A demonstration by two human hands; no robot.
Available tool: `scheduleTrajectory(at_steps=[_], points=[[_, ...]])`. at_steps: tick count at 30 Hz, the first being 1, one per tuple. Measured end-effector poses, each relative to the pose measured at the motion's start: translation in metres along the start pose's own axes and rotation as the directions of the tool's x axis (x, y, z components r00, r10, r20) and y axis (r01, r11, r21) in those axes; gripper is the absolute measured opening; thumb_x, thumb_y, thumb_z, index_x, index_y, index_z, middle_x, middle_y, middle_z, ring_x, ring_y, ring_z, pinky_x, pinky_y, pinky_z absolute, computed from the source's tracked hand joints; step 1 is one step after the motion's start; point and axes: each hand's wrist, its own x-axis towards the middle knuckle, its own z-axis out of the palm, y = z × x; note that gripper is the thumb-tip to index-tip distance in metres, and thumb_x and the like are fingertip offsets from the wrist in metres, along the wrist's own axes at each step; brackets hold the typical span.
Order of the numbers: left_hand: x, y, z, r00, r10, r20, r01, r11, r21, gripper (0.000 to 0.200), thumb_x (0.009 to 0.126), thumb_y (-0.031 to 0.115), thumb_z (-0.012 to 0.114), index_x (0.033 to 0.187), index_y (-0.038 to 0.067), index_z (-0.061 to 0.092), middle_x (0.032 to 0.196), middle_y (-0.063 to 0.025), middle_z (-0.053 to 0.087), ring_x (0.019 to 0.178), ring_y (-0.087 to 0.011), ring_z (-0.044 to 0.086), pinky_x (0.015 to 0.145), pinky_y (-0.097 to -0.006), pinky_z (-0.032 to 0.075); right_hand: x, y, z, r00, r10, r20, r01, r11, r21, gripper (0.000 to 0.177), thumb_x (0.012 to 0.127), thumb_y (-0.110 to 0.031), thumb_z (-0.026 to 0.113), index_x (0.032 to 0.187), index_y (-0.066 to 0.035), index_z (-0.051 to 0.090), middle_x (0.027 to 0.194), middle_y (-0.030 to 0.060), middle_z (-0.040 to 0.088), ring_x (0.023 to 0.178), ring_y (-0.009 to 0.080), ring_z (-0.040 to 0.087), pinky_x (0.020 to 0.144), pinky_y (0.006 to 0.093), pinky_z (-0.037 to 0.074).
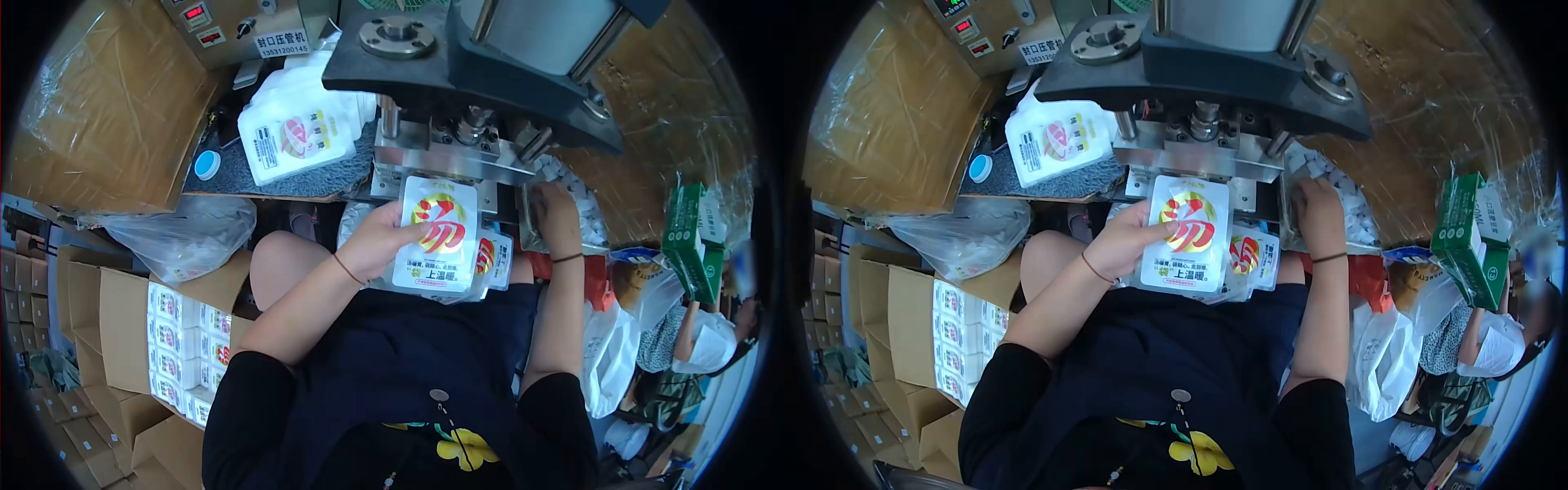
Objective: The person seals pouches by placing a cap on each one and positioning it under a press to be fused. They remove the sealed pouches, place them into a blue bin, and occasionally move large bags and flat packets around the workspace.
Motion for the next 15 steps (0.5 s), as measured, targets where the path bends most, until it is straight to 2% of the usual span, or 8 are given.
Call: scheduleTrajectory(at_steps=[1,2,3,5,8,13,14,15], points=[[0.003,-0.003,-0.003,0.987,0.152,-0.041,-0.147,0.983,0.108,0.034,0.097,0.007,0.066,0.127,-0.005,0.055,0.115,-0.0104,0.068,0.097,-0.0167,0.068,0.081,-0.0333,0.06,-0.003,0.006,0.003,0.999,-0.012,-0.034,0.012,1.0,0.009,0.027,0.081,0.0,0.066,0.107,-0.003,0.068,0.107,0.0198,0.067,0.096,0.0427,0.064,0.084,0.0466,0.052],[0.006,0.007,-0.027,0.924,0.367,-0.107,-0.228,0.754,0.616,0.037,0.099,0.009,0.064,0.131,-0.003,0.048,0.121,-0.0114,0.061,0.095,-0.0142,0.063,0.08,-0.0303,0.057,-0.003,0.011,0.004,0.997,-0.026,-0.066,0.027,0.999,0.019,0.029,0.08,0.002,0.066,0.109,-0.003,0.068,0.109,0.0197,0.067,0.097,0.0421,0.064,0.084,0.0457,0.052],[0.008,0.029,-0.039,0.779,0.622,-0.081,-0.32,0.505,0.802,0.043,0.097,0.012,0.064,0.134,-0.003,0.048,0.128,-0.0207,0.056,0.111,-0.0293,0.057,0.094,-0.0393,0.049,-0.004,0.013,0.004,0.996,-0.027,-0.082,0.029,0.999,0.014,0.031,0.08,0.003,0.066,0.11,-0.002,0.068,0.111,0.0195,0.067,0.097,0.0415,0.065,0.083,0.0446,0.053],[0.01,0.066,-0.069,0.534,0.84,0.096,-0.022,-0.099,0.995,0.054,0.095,0.016,0.066,0.143,0.0,0.047,0.146,-0.0323,0.044,0.135,-0.0486,0.044,0.11,-0.0517,0.039,-0.007,0.013,0.003,0.993,-0.025,-0.114,0.027,1.0,0.013,0.035,0.079,0.004,0.067,0.113,-0.002,0.067,0.116,0.0193,0.068,0.098,0.0404,0.066,0.083,0.0425,0.053],[-0.004,0.052,-0.105,0.743,0.648,0.164,0.078,-0.329,0.941,0.047,0.094,0.013,0.064,0.138,0.0,0.055,0.148,-0.0279,0.046,0.137,-0.0467,0.045,0.11,-0.053,0.039,-0.009,-0.006,-0.017,0.98,0.159,-0.117,-0.139,0.978,0.158,0.025,0.085,0.001,0.069,0.11,0.0,0.066,0.114,0.0184,0.068,0.096,0.0361,0.068,0.083,0.0407,0.054],[-0.046,0.035,-0.108,0.752,0.629,0.199,-0.232,-0.03,0.972,0.04,0.09,0.008,0.063,0.13,0.002,0.062,0.127,-0.0209,0.065,0.119,-0.0388,0.061,0.1,-0.0462,0.048,-0.022,-0.044,-0.04,0.948,0.3,-0.11,-0.233,0.885,0.402,0.02,0.086,-0.004,0.073,0.104,0.001,0.066,0.102,0.0159,0.066,0.086,0.0307,0.066,0.078,0.0357,0.053],[-0.049,0.031,-0.109,0.714,0.695,0.081,-0.166,0.056,0.984,0.027,0.094,0.006,0.061,0.119,0.004,0.068,0.107,-0.0184,0.072,0.099,-0.0348,0.069,0.086,-0.0384,0.053,-0.02,-0.052,-0.042,0.982,0.09,-0.167,-0.035,0.952,0.305,0.021,0.086,-0.007,0.075,0.102,0.001,0.066,0.1,0.0148,0.066,0.084,0.0309,0.065,0.077,0.0365,0.051],[-0.054,0.044,-0.093,0.846,0.498,-0.19,-0.143,0.554,0.82,0.016,0.096,0.008,0.063,0.107,0.003,0.073,0.09,-0.0134,0.072,0.079,-0.0233,0.068,0.073,-0.0317,0.052,-0.02,-0.063,-0.041,0.992,0.045,-0.121,-0.004,0.948,0.319,0.021,0.086,-0.011,0.076,0.101,0.001,0.066,0.097,0.0161,0.066,0.085,0.033,0.064,0.075,0.0385,0.05]])
